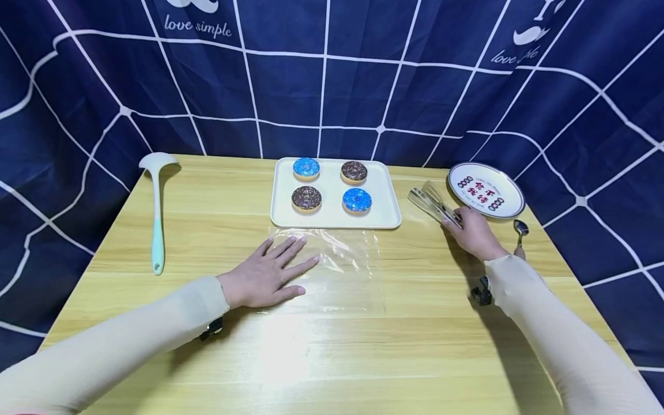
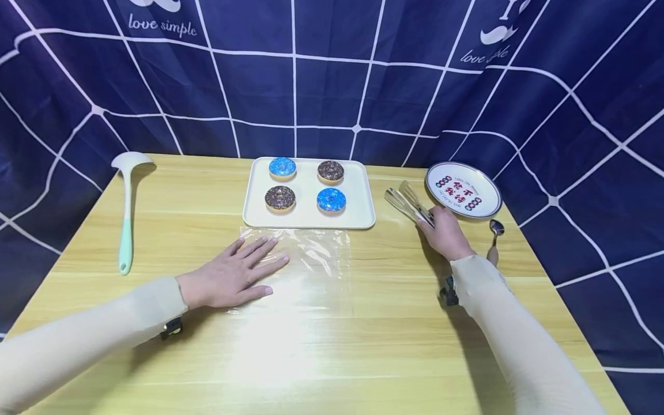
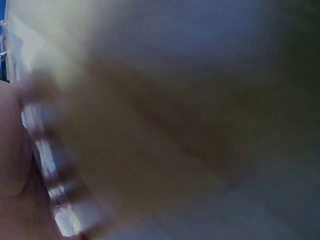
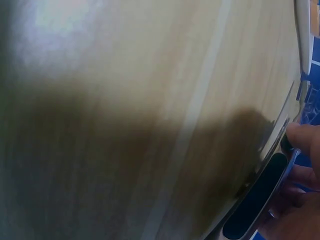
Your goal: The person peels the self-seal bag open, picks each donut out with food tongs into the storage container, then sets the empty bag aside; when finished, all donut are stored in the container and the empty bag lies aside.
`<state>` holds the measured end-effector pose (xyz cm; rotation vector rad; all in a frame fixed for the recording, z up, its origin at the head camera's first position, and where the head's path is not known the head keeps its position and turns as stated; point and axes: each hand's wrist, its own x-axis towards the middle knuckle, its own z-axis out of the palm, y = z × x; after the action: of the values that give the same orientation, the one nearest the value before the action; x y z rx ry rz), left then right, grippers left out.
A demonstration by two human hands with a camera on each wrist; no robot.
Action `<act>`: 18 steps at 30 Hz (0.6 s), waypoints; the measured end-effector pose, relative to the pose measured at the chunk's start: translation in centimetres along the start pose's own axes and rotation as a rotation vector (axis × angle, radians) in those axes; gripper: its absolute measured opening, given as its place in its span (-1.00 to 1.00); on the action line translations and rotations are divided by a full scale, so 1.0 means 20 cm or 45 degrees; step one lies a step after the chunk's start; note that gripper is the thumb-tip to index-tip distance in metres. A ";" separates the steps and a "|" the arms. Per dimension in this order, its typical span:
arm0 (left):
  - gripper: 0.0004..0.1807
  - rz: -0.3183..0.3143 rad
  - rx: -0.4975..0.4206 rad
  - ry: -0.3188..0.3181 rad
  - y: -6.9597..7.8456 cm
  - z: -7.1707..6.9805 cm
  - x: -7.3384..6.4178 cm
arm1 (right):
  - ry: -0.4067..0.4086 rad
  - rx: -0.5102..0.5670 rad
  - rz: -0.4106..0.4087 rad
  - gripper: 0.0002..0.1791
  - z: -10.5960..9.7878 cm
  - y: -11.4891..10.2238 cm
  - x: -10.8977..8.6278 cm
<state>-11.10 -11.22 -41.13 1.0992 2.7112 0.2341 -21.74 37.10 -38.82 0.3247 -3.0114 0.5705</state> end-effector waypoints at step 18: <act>-0.28 0.037 -0.020 0.039 -0.03 0.04 0.00 | -0.064 -0.010 0.028 -0.60 -0.02 -0.01 0.00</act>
<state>-11.31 -11.53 -42.04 1.1405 2.7166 0.2781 -21.76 36.98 -38.35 0.3102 -3.0682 0.5607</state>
